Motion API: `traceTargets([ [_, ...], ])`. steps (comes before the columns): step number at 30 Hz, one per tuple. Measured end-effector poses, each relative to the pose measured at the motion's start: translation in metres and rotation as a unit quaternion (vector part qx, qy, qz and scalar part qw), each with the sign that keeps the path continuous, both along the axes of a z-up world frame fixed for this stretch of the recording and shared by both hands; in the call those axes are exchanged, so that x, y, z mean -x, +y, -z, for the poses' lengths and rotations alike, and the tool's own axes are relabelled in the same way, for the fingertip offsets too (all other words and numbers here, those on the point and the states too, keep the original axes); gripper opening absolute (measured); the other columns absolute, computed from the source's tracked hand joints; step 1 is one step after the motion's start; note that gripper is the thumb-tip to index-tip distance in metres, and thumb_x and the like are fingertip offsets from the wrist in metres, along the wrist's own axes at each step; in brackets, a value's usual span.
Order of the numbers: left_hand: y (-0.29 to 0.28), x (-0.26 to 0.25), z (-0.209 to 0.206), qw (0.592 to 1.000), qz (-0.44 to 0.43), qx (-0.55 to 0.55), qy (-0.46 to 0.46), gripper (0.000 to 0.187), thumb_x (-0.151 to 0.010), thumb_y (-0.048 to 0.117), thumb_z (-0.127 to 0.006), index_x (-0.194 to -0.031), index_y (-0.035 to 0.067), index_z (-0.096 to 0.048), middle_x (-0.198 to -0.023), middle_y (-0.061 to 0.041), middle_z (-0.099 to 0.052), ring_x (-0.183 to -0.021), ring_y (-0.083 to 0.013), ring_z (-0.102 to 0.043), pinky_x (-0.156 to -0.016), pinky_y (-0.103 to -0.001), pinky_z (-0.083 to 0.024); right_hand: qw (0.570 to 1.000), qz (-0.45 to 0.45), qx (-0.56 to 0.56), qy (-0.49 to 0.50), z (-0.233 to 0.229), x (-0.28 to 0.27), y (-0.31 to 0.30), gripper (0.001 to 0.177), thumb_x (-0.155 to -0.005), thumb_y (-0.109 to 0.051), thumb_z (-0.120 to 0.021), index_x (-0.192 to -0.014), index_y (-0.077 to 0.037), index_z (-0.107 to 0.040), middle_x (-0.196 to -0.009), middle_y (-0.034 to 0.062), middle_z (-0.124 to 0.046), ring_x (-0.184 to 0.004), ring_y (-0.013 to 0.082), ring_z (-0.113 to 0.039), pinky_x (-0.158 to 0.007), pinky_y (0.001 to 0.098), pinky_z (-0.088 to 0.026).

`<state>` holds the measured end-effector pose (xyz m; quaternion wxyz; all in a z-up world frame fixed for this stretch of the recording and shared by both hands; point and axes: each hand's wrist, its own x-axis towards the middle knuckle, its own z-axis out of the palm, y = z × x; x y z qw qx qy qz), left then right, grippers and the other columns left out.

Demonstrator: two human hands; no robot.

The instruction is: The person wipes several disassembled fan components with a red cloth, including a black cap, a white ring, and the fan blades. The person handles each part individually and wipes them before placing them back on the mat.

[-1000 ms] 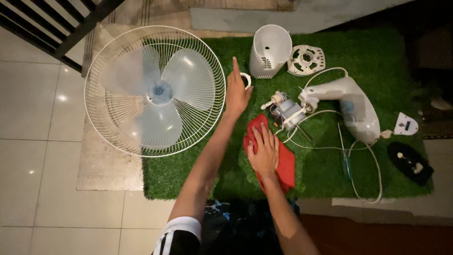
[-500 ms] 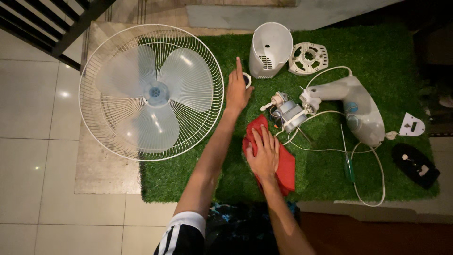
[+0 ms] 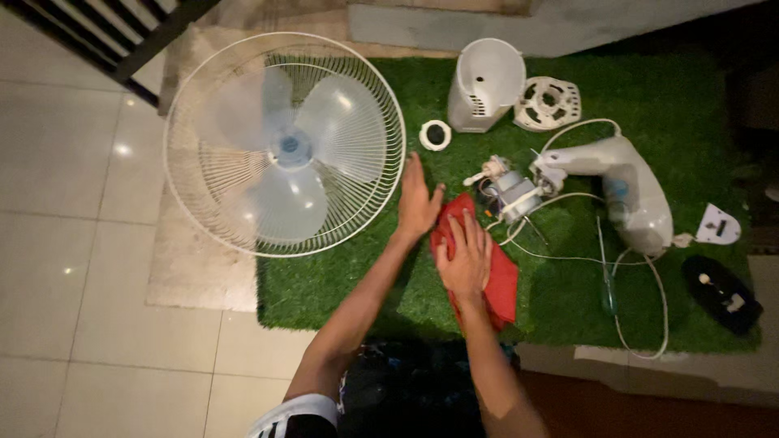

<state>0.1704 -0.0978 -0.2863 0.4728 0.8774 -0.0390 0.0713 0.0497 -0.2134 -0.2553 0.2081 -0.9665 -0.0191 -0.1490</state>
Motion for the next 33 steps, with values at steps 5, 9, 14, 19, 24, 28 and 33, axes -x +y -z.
traceTargets([
  [5, 0.024, 0.035, -0.015, 0.998, 0.060, 0.009, 0.025, 0.077, -0.092, 0.020, -0.069, -0.155, -0.002, -0.032, -0.159, -0.026, -0.036, -0.146, -0.0427, -0.036, -0.121, -0.045, -0.031, 1.000, -0.005, 0.003, 0.014, 0.000, 0.001, 0.001, 0.056, -0.089, -0.024, -0.066, -0.143, -0.013, -0.058, -0.155, 0.0131, -0.049, -0.139, 0.0347, -0.047, -0.119, 0.0529, -0.031],
  [9, 0.049, 0.054, -0.049, 0.997, 0.079, 0.019, -0.001, 0.057, -0.094, 0.018, -0.067, -0.147, 0.007, -0.050, -0.150, -0.018, -0.050, -0.140, -0.0382, -0.048, -0.118, -0.043, -0.039, 1.000, -0.008, 0.011, 0.004, 0.002, 0.001, 0.001, 0.052, -0.094, -0.024, -0.064, -0.145, -0.014, -0.057, -0.158, 0.0118, -0.048, -0.141, 0.0333, -0.047, -0.120, 0.0517, -0.031],
  [14, 0.083, 0.064, -0.089, 0.995, 0.076, 0.061, -0.033, 0.045, -0.097, 0.012, -0.064, -0.141, 0.009, -0.057, -0.144, -0.015, -0.055, -0.135, -0.0344, -0.055, -0.116, -0.040, -0.045, 1.000, -0.005, 0.018, 0.015, 0.005, 0.003, 0.000, 0.052, -0.093, -0.025, -0.063, -0.144, -0.015, -0.059, -0.156, 0.0128, -0.049, -0.140, 0.0341, -0.047, -0.119, 0.0526, -0.031],
  [19, 0.126, 0.059, -0.097, 0.996, -0.011, -0.006, -0.088, 0.048, -0.093, 0.012, -0.070, -0.139, 0.009, -0.058, -0.143, -0.016, -0.055, -0.135, -0.0370, -0.053, -0.117, -0.043, -0.043, 1.000, -0.015, 0.010, -0.002, 0.007, 0.003, -0.001, 0.051, -0.096, -0.025, -0.062, -0.145, -0.015, -0.059, -0.157, 0.0120, -0.049, -0.142, 0.0340, -0.046, -0.120, 0.0516, -0.032],
  [24, 0.164, 0.057, -0.084, 0.983, -0.097, -0.135, -0.081, 0.072, -0.081, 0.019, -0.080, -0.144, 0.004, -0.050, -0.147, -0.024, -0.045, -0.140, -0.0427, -0.041, -0.119, -0.056, -0.031, 1.000, -0.003, 0.029, 0.011, 0.005, 0.002, 0.002, 0.052, -0.094, -0.025, -0.063, -0.145, -0.015, -0.059, -0.155, 0.0139, -0.050, -0.140, 0.0367, -0.046, -0.116, 0.0557, -0.030],
  [28, 0.176, 0.055, -0.074, 0.975, -0.113, -0.191, -0.005, 0.091, -0.072, 0.023, -0.087, -0.148, 0.005, -0.040, -0.151, -0.027, -0.036, -0.142, -0.0464, -0.032, -0.116, -0.063, -0.024, 1.000, -0.009, 0.026, 0.003, 0.004, 0.004, 0.003, 0.051, -0.095, -0.025, -0.062, -0.145, -0.015, -0.059, -0.155, 0.0132, -0.051, -0.140, 0.0359, -0.047, -0.117, 0.0550, -0.032],
  [33, 0.179, 0.056, -0.067, 0.970, -0.113, -0.212, 0.045, 0.102, -0.067, 0.013, -0.086, -0.154, 0.008, -0.034, -0.157, -0.027, -0.031, -0.145, -0.0462, -0.028, -0.117, -0.061, -0.023, 0.999, -0.015, 0.034, -0.012, 0.001, 0.002, 0.002, 0.051, -0.094, -0.024, -0.062, -0.144, -0.015, -0.059, -0.155, 0.0128, -0.051, -0.139, 0.0357, -0.048, -0.117, 0.0537, -0.033],
])
